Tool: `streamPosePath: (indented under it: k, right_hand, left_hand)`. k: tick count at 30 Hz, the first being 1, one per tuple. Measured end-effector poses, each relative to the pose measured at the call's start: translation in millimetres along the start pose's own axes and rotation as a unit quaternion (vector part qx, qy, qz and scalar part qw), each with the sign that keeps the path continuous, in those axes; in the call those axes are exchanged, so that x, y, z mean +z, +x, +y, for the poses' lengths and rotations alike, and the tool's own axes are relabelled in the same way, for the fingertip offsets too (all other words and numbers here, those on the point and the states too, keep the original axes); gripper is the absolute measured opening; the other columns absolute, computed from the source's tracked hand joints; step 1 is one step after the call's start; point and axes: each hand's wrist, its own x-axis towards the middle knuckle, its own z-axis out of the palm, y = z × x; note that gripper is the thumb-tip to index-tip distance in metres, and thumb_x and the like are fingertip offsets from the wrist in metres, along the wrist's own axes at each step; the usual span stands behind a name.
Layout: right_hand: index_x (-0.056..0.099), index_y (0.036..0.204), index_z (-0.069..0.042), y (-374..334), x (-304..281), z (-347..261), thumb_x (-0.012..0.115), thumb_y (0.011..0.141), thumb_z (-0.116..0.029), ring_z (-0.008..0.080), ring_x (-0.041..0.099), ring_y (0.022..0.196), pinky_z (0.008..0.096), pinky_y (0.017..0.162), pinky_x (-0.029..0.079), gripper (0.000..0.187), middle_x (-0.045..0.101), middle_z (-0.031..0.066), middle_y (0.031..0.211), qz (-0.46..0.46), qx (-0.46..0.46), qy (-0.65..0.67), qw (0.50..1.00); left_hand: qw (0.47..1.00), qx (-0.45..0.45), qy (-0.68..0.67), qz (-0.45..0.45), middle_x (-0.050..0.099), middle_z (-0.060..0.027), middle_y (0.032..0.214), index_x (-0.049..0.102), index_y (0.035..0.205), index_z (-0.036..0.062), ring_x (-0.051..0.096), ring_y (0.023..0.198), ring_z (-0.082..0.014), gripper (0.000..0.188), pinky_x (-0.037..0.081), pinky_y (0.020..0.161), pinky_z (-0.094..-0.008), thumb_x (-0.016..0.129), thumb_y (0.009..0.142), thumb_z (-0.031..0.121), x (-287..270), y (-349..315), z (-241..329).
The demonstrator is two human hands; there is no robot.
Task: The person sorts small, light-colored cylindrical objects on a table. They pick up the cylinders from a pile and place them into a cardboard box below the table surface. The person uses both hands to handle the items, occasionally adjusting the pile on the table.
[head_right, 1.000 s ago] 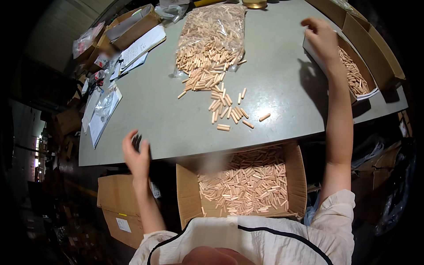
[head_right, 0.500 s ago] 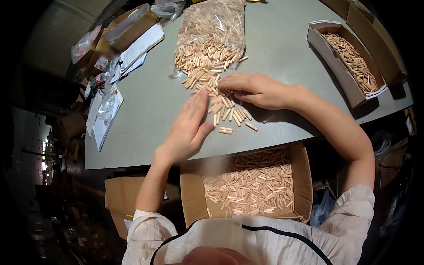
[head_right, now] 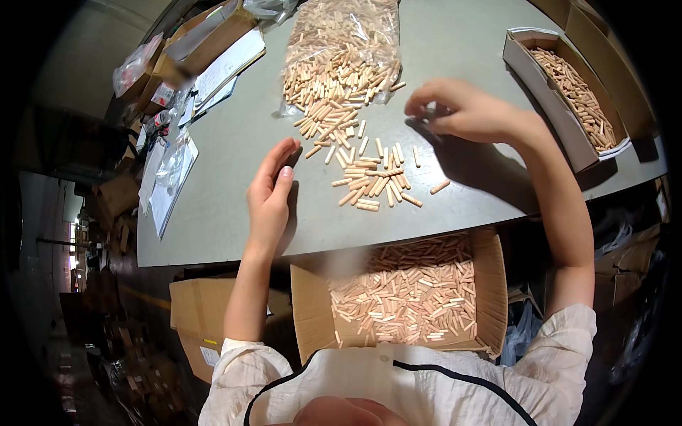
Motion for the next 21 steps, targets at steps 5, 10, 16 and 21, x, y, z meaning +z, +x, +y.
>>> streamPosePath:
  k: [5, 10, 16, 21]
  right_hand:
    - [0.069, 0.124, -0.001, -11, -16, -42, 0.079, 0.085, -0.004, 0.0212, 0.072, 0.086, 0.0347, 0.076, 0.059, 0.040, 0.074, 0.0099, 0.097, -0.205, 0.007, -0.039, 0.978]
    - [0.072, 0.122, -0.003, -12, -3, -65, 0.078, 0.091, -0.007, 0.0170, 0.074, 0.089, 0.0323, 0.077, 0.060, 0.032, 0.077, 0.0081, 0.101, -0.366, -0.021, 0.078, 0.927]
    - [0.075, 0.112, -0.002, 0, 35, -55, 0.074, 0.095, -0.008, 0.0182, 0.069, 0.080, 0.0339, 0.071, 0.054, 0.018, 0.076, 0.0093, 0.100, -0.160, -0.134, 0.067, 0.976]
    - [0.075, 0.107, -0.005, 7, 63, -53, 0.075, 0.091, -0.007, 0.0261, 0.068, 0.080, 0.0373, 0.068, 0.053, 0.016, 0.071, 0.0113, 0.094, -0.015, -0.191, 0.019, 0.981]
  left_hand:
    - [0.992, 0.058, 0.100, -0.050, 0.072, -0.0158, 0.138, 0.064, 0.143, -0.0009, 0.067, 0.131, -0.0254, 0.044, 0.049, 0.113, -0.0364, 0.057, 0.100, -0.003, 4, -2, 10]
    - [0.966, 0.188, 0.165, -0.070, 0.073, -0.0166, 0.133, 0.071, 0.132, 0.0030, 0.068, 0.129, -0.0325, 0.039, 0.053, 0.108, -0.0398, 0.063, 0.094, -0.005, 8, -1, 13]
    - [0.920, 0.307, 0.228, -0.086, 0.072, -0.0105, 0.103, 0.077, 0.114, 0.0049, 0.067, 0.095, -0.0321, 0.026, 0.056, 0.084, -0.0419, 0.075, 0.088, -0.002, 17, 3, 20]
    - [0.920, 0.312, 0.223, -0.086, 0.071, -0.0113, 0.100, 0.076, 0.105, 0.0046, 0.066, 0.093, -0.0312, 0.021, 0.055, 0.081, -0.0400, 0.077, 0.086, -0.003, 12, 0, 13]
